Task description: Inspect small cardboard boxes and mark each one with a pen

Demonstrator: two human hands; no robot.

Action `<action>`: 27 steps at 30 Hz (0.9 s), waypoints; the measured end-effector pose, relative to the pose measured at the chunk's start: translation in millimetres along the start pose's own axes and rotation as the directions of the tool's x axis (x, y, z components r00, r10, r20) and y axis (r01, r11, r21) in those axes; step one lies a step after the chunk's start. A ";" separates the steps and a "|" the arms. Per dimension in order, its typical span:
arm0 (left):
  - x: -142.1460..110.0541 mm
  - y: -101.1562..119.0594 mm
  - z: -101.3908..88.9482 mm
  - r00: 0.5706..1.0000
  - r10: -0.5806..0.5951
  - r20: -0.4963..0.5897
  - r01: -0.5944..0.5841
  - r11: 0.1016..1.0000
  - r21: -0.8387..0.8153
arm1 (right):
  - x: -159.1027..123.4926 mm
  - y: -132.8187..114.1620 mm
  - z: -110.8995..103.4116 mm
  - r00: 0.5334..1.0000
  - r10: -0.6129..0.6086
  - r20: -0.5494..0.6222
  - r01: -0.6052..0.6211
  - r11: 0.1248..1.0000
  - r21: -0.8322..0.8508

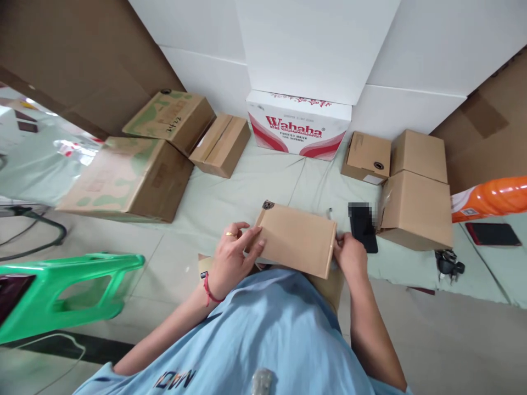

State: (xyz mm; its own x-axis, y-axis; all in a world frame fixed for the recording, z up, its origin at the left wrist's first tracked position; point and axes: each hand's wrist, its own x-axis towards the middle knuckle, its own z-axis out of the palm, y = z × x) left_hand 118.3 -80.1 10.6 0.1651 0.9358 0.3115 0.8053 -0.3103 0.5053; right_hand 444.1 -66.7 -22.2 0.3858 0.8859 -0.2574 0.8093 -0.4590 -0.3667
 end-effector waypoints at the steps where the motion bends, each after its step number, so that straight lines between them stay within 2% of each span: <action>1: 1.4 -0.6 0.1 0.996 0.061 -0.060 -0.061 0.998 0.004 | 1.3 -0.2 -8.4 0.999 0.017 -0.049 -0.017 1.000 0.014; 2: 3.1 -1.0 0.7 0.987 0.127 -0.100 -0.128 0.992 -0.003 | 2.3 -1.4 -17.5 0.993 0.029 -0.112 -0.021 0.997 0.076; 3: 5.1 -1.2 2.1 0.974 0.192 -0.119 -0.196 0.980 -0.022 | 2.8 -4.3 -26.9 0.983 0.034 -0.178 0.004 0.978 0.207; 4: 7.3 -1.3 4.5 0.960 0.255 -0.116 -0.262 0.964 -0.051 | 3.0 -9.5 -35.9 0.972 0.033 -0.234 0.060 0.923 0.380; 6: 12.3 -1.8 12.3 0.929 0.363 -0.074 -0.369 0.923 -0.109 | 2.6 -28.8 -49.9 0.953 0.009 -0.302 0.211 0.696 0.686; 7: 14.8 -2.4 17.3 0.915 0.400 -0.054 -0.404 0.906 -0.127 | 2.6 -42.8 -54.0 0.955 -0.033 -0.296 0.260 0.577 0.774; 9: 19.4 -4.4 27.8 0.901 0.432 -0.042 -0.433 0.890 -0.141 | 4.4 -77.2 -54.8 0.963 -0.183 -0.197 0.263 0.479 0.837; 10: 21.1 -5.5 32.5 0.901 0.431 -0.048 -0.433 0.890 -0.144 | 6.5 -95.8 -51.5 0.953 -0.281 -0.112 0.237 0.466 0.853; 12: 22.9 -7.6 39.0 0.907 0.417 -0.068 -0.422 0.894 -0.153 | 12.8 -130.9 -39.0 0.895 -0.444 0.047 0.174 0.443 0.879; 14: 22.5 -9.2 41.7 0.909 0.409 -0.081 -0.417 0.895 -0.158 | 19.6 -158.0 -22.1 0.845 -0.522 0.116 0.144 0.430 0.891; 16: 20.3 -10.4 42.5 0.912 0.397 -0.102 -0.408 0.899 -0.155 | 23.7 -173.5 -6.0 0.837 -0.542 0.082 0.179 0.411 0.894; 19: 15.3 -12.4 44.5 0.923 0.354 -0.152 -0.377 0.911 -0.168 | 22.0 -177.4 8.8 0.830 -0.555 -0.063 0.339 0.412 0.846; 23: 10.2 -16.4 50.0 0.930 0.301 -0.210 -0.342 0.919 -0.197 | 13.0 -168.1 11.0 0.790 -0.576 -0.210 0.549 0.513 0.660; 27: 11.6 -20.5 52.4 0.930 0.319 -0.184 -0.355 0.911 -0.211 | 10.3 -165.8 7.2 0.748 -0.635 -0.194 0.617 0.557 0.555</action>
State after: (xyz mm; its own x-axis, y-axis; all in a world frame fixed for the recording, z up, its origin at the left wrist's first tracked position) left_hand 133.5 -54.2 -38.4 0.3060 0.7400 0.5989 0.5544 -0.6500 0.5198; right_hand 310.8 18.0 29.5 -0.1394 0.9669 0.2136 0.4433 0.2538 -0.8597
